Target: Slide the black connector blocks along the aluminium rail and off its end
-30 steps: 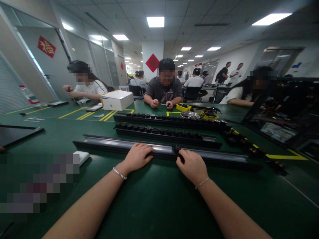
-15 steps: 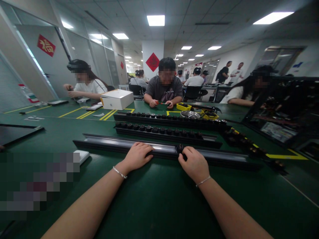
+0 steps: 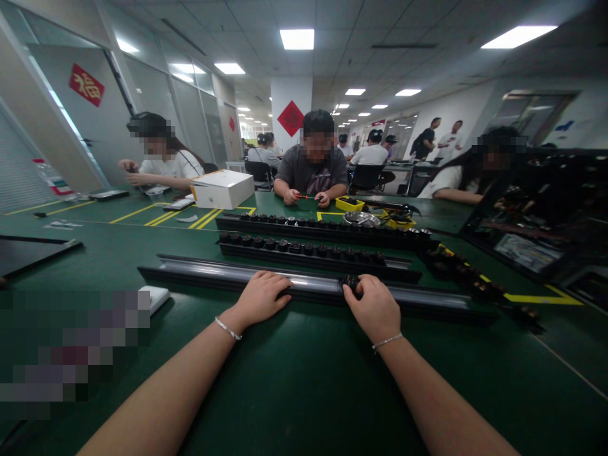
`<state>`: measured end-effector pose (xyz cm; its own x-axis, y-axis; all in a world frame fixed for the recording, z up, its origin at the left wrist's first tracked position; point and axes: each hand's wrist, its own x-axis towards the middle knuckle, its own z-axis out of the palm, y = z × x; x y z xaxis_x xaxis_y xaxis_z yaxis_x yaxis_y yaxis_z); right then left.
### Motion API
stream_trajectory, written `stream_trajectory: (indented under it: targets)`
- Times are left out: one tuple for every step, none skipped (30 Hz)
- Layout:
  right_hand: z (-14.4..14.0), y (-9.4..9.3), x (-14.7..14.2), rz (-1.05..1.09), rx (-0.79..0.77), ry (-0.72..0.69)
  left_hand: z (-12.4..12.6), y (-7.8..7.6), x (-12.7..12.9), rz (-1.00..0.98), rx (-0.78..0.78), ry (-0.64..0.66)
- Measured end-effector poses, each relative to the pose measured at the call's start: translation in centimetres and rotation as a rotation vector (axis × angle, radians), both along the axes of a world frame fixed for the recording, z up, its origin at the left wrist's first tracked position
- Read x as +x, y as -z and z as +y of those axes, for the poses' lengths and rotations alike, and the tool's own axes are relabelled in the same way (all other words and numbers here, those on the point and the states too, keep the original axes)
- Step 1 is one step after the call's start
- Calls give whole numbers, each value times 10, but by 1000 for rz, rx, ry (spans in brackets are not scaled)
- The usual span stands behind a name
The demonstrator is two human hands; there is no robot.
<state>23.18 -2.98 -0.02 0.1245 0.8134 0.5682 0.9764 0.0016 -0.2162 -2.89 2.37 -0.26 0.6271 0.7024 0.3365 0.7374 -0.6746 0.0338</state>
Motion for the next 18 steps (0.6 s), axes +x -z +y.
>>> stream_trajectory:
  targets:
    - [2,0,0,19,9,8,0,0,0,-1,-1,-1]
    - [4,1,1,32,18,10,0,0,0,-2,-3,-2]
    - [5,1,1,36,23,7,0,0,1,-3,-5,-3]
    - [7,1,1,34,21,-1,0,0,1,-4,-7,-3]
    - [8,1,0,28,12,-15,0,0,1,-5,-8,-3]
    - [9,1,0,23,-1,-27,0,0,1,-5,-9,-4]
    - [9,0,-1,22,-14,-34,0,0,1,-4,-8,-5]
    - [10,-1,-1,24,-26,-38,0,0,1,-3,-7,-7]
    - [9,-2,-2,30,-36,-40,0,-1,1,-2,-6,-9]
    - [9,-3,-2,37,-43,-40,0,-1,1,-2,-4,-10]
    - [9,-4,-2,44,-47,-38,0,-1,1,-1,-3,-10]
    - [8,-4,-2,51,-51,-36,-1,-1,1,-1,-3,-9]
    - [8,-5,-3,57,-53,-34,-1,-1,1,-2,-4,-8]
    - [8,-5,-3,61,-54,-30,-1,-1,1,-4,-4,-6]
    - [7,-5,-3,63,-54,-27,-1,-2,2,-7,-4,-6]
    - [7,-5,-3,65,-53,-23,-1,-1,2,-10,-4,-6]
    - [7,-4,-3,65,-52,-21,-1,-1,2,-12,-3,-8]
    - [7,-4,-3,64,-51,-19,-1,-1,2,-14,-3,-10]
